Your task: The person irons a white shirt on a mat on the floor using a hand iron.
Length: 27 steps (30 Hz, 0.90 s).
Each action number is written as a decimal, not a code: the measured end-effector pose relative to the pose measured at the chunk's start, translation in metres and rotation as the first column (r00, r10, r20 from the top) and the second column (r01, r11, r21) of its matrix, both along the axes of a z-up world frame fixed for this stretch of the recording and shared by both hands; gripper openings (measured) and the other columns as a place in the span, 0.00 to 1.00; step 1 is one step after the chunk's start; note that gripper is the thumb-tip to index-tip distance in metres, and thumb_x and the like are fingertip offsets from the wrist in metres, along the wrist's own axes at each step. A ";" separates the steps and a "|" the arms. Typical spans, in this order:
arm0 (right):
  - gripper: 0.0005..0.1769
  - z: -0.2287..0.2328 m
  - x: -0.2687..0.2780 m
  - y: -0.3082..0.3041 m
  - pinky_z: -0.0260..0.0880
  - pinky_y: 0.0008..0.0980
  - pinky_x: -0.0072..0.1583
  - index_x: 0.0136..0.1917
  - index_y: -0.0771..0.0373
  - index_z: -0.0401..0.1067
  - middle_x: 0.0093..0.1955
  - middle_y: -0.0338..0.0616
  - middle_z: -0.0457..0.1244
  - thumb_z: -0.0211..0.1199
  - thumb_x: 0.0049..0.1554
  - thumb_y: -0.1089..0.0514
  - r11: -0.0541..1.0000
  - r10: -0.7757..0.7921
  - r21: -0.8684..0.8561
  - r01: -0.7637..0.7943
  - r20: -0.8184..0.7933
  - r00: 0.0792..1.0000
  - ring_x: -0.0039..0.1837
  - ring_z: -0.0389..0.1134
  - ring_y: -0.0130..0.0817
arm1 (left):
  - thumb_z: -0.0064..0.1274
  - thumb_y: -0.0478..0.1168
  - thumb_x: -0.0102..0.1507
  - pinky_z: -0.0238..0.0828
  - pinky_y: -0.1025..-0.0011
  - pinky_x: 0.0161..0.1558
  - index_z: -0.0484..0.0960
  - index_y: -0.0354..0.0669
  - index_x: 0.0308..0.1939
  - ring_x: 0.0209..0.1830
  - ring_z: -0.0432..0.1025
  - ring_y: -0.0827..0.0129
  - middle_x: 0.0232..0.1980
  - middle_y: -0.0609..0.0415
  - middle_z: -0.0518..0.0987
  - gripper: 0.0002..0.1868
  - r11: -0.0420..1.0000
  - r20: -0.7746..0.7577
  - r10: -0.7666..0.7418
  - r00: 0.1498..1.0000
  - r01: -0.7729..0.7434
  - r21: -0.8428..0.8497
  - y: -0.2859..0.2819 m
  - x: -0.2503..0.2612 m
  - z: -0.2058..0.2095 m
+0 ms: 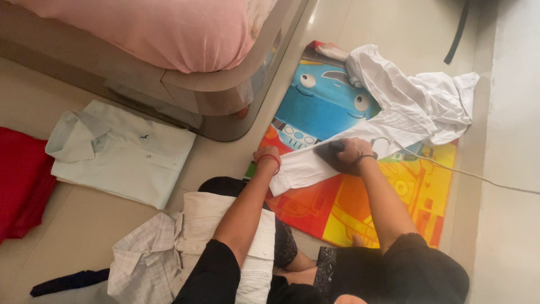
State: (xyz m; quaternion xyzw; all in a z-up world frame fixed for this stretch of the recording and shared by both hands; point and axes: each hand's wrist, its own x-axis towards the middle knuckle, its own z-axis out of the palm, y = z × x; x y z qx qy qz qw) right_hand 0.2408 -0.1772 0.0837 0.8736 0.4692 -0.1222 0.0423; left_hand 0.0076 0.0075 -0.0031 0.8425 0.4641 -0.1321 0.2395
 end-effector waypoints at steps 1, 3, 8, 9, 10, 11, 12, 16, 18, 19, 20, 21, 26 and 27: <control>0.22 -0.001 0.006 -0.002 0.71 0.47 0.60 0.57 0.45 0.78 0.54 0.51 0.71 0.62 0.48 0.45 1.000 0.000 -0.001 0.000 -0.001 1.000 0.58 0.72 0.52 | 0.53 0.42 0.64 0.70 0.60 0.60 0.86 0.49 0.53 0.65 0.73 0.55 0.61 0.49 0.80 0.15 1.000 -0.001 0.000 1.000 0.000 -0.001 0.001 0.000 0.002; 0.22 -0.002 0.014 -0.007 0.71 0.47 0.61 0.56 0.47 0.79 0.55 0.52 0.71 0.63 0.49 0.43 0.997 -0.075 -0.012 0.075 0.021 0.997 0.59 0.72 0.53 | 0.53 0.42 0.64 0.73 0.61 0.59 0.87 0.49 0.52 0.63 0.75 0.56 0.59 0.49 0.82 0.14 1.000 0.003 -0.021 1.000 0.021 -0.012 0.001 0.001 0.006; 0.21 0.004 0.015 -0.011 0.71 0.48 0.61 0.54 0.48 0.80 0.55 0.52 0.71 0.63 0.50 0.41 0.990 -0.139 0.023 0.139 -0.013 0.990 0.59 0.71 0.54 | 0.53 0.42 0.64 0.74 0.61 0.58 0.88 0.50 0.50 0.61 0.76 0.56 0.58 0.50 0.83 0.13 0.999 0.006 -0.008 1.000 0.008 -0.042 0.001 0.002 0.007; 0.22 0.005 0.013 -0.010 0.70 0.48 0.60 0.55 0.48 0.79 0.55 0.52 0.71 0.63 0.48 0.41 0.991 -0.124 0.048 0.125 -0.028 0.992 0.59 0.71 0.55 | 0.52 0.42 0.65 0.74 0.61 0.58 0.88 0.50 0.50 0.61 0.76 0.56 0.58 0.50 0.83 0.13 0.999 0.014 -0.003 1.000 0.004 -0.047 0.002 0.002 0.007; 0.22 0.007 0.009 -0.011 0.70 0.48 0.60 0.55 0.48 0.79 0.55 0.52 0.71 0.63 0.48 0.41 0.991 -0.120 0.049 0.121 -0.028 0.992 0.59 0.71 0.55 | 0.52 0.42 0.65 0.74 0.61 0.58 0.88 0.50 0.50 0.61 0.76 0.56 0.58 0.50 0.83 0.13 0.999 0.014 0.000 1.000 0.000 -0.046 0.004 0.004 0.008; 0.22 0.008 0.005 -0.016 0.71 0.48 0.61 0.54 0.48 0.80 0.55 0.52 0.71 0.63 0.51 0.39 0.988 -0.118 0.094 0.120 -0.030 0.993 0.59 0.71 0.55 | 0.53 0.42 0.64 0.75 0.62 0.58 0.88 0.50 0.50 0.61 0.76 0.56 0.58 0.50 0.83 0.13 0.998 0.005 -0.008 1.000 0.008 -0.055 0.004 0.004 0.008; 0.22 0.008 0.002 -0.016 0.71 0.48 0.61 0.54 0.48 0.80 0.55 0.53 0.71 0.62 0.53 0.37 0.983 -0.115 0.138 0.119 -0.031 0.993 0.59 0.71 0.55 | 0.54 0.42 0.64 0.75 0.63 0.58 0.88 0.49 0.50 0.61 0.76 0.56 0.58 0.49 0.83 0.13 0.998 -0.004 -0.016 1.000 0.016 -0.065 0.004 0.004 0.008; 0.25 0.012 -0.003 -0.006 0.71 0.48 0.61 0.57 0.46 0.79 0.55 0.51 0.71 0.63 0.48 0.38 0.985 -0.128 0.117 0.129 -0.020 0.992 0.58 0.72 0.54 | 0.56 0.42 0.62 0.74 0.62 0.58 0.88 0.49 0.50 0.62 0.75 0.56 0.58 0.49 0.82 0.14 0.998 0.007 -0.024 1.000 0.024 -0.062 0.003 0.003 0.011; 0.24 0.016 -0.013 0.002 0.70 0.49 0.60 0.57 0.47 0.79 0.54 0.53 0.70 0.62 0.50 0.39 0.977 -0.190 0.091 0.192 -0.034 0.981 0.57 0.71 0.56 | 0.56 0.41 0.60 0.74 0.64 0.58 0.89 0.48 0.48 0.62 0.76 0.56 0.58 0.49 0.83 0.14 0.995 0.017 -0.055 0.998 0.056 -0.078 0.003 0.002 0.012; 0.24 0.018 -0.020 0.006 0.70 0.49 0.60 0.57 0.47 0.79 0.54 0.53 0.70 0.62 0.50 0.39 0.978 -0.187 0.090 0.190 -0.035 0.982 0.57 0.71 0.56 | 0.56 0.41 0.60 0.74 0.64 0.58 0.89 0.48 0.48 0.62 0.76 0.56 0.58 0.49 0.83 0.14 0.995 0.016 -0.052 0.998 0.054 -0.079 0.004 0.001 0.012; 0.22 0.021 -0.027 0.009 0.70 0.50 0.60 0.56 0.48 0.79 0.54 0.53 0.71 0.61 0.52 0.39 0.982 -0.168 0.085 0.171 -0.039 0.985 0.58 0.71 0.55 | 0.56 0.41 0.60 0.73 0.63 0.58 0.89 0.48 0.48 0.62 0.75 0.56 0.58 0.49 0.83 0.14 0.996 0.020 -0.045 0.999 0.046 -0.076 0.004 0.001 0.012; 0.21 0.024 -0.034 0.011 0.70 0.50 0.60 0.55 0.49 0.79 0.53 0.53 0.71 0.61 0.54 0.39 0.984 -0.152 0.082 0.155 -0.042 0.987 0.58 0.71 0.55 | 0.56 0.41 0.61 0.73 0.63 0.59 0.89 0.49 0.48 0.62 0.75 0.56 0.58 0.48 0.83 0.14 0.996 0.024 -0.041 0.999 0.043 -0.072 0.004 0.002 0.012; 0.20 0.021 -0.061 0.022 0.71 0.48 0.60 0.55 0.47 0.79 0.52 0.54 0.71 0.60 0.52 0.43 0.999 -0.002 0.053 0.005 -0.050 0.999 0.56 0.72 0.54 | 0.56 0.41 0.60 0.75 0.64 0.57 0.89 0.49 0.48 0.61 0.77 0.56 0.57 0.49 0.84 0.13 0.994 0.008 -0.043 0.999 0.044 -0.097 0.006 0.002 0.011; 0.20 0.019 -0.062 0.024 0.71 0.48 0.59 0.55 0.48 0.79 0.52 0.54 0.71 0.61 0.51 0.45 1.000 0.028 0.014 -0.027 -0.029 0.999 0.56 0.72 0.54 | 0.56 0.42 0.60 0.75 0.63 0.57 0.88 0.48 0.48 0.60 0.77 0.56 0.56 0.49 0.84 0.13 0.993 -0.002 -0.045 0.999 0.044 -0.108 0.006 0.002 0.010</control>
